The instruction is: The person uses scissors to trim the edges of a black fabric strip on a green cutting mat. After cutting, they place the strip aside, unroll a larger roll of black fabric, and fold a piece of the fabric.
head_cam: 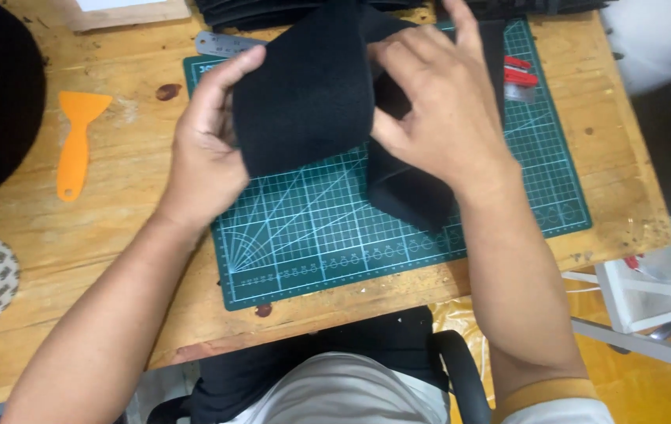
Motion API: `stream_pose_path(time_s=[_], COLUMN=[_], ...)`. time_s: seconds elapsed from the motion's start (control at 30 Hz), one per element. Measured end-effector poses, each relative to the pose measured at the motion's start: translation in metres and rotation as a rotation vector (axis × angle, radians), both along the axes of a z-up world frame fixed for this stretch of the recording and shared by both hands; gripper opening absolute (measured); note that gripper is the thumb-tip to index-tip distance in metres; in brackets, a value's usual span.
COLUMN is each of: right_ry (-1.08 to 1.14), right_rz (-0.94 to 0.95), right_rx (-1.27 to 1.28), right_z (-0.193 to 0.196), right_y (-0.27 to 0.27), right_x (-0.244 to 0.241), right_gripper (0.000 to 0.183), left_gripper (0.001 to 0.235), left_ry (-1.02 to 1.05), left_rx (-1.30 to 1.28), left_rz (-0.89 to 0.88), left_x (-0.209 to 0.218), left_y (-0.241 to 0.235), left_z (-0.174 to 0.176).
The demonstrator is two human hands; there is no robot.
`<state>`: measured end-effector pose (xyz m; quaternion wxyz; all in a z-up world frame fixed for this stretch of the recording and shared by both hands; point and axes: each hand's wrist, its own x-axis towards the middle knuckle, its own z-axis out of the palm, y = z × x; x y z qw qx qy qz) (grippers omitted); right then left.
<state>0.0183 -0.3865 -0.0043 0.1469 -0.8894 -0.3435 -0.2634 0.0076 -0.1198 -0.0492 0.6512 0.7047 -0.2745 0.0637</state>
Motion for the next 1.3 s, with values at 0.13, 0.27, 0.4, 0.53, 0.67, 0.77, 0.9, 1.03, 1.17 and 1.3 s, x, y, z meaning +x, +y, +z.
stream_pose_path(time_s=[0.13,0.27,0.4,0.53,0.67,0.77,0.9,1.03,1.17,1.3], right_ry=[0.003,0.017,0.077,0.148,0.212,0.22,0.298,0.249,0.394,0.357], right_rz=[0.04,0.037,-0.051,-0.108,-0.144,-0.186,-0.355,-0.437,-0.601,-0.699], right_rx=[-0.001,-0.044,-0.066,-0.103,-0.14,-0.132,-0.098,0.005,0.11,0.105], right_z=[-0.002,-0.003,-0.003,-0.002,-0.004,-0.006,0.0,0.002,0.005,0.0], right_y=[0.001,0.002,-0.011,-0.019,-0.026,-0.033,-0.034,-0.042,-0.049,-0.065], right_x=[0.0,0.002,0.002,0.0,0.003,0.003,-0.001,0.0,-0.001,0.001], right_gripper=[0.038,0.039,0.031,0.028,0.046,0.05,0.067,0.072,0.082,0.076], left_gripper=[0.064,0.035,0.015,0.021,0.032,0.033,0.027,0.045,0.042,0.04], left_ry=[-0.181,-0.381,-0.454,-0.427,-0.264,-0.171,-0.163,-0.094,0.022,0.124], left_rx=[0.194,0.332,0.288,0.189,0.191,0.203,0.201,0.217,0.112,-0.147], left_rz=[0.206,0.332,0.514,0.556,0.604,0.635,0.644,0.705,0.787,0.648], left_x=[-0.002,0.003,0.011,0.021,0.029,0.03,0.03,0.032,0.038,0.039], left_y=[0.003,0.013,0.017,0.024,0.031,0.031,0.029,0.029,0.032,0.033], left_z=[0.001,0.005,0.007,0.002,-0.008,-0.009,-0.007,-0.004,-0.01,-0.004])
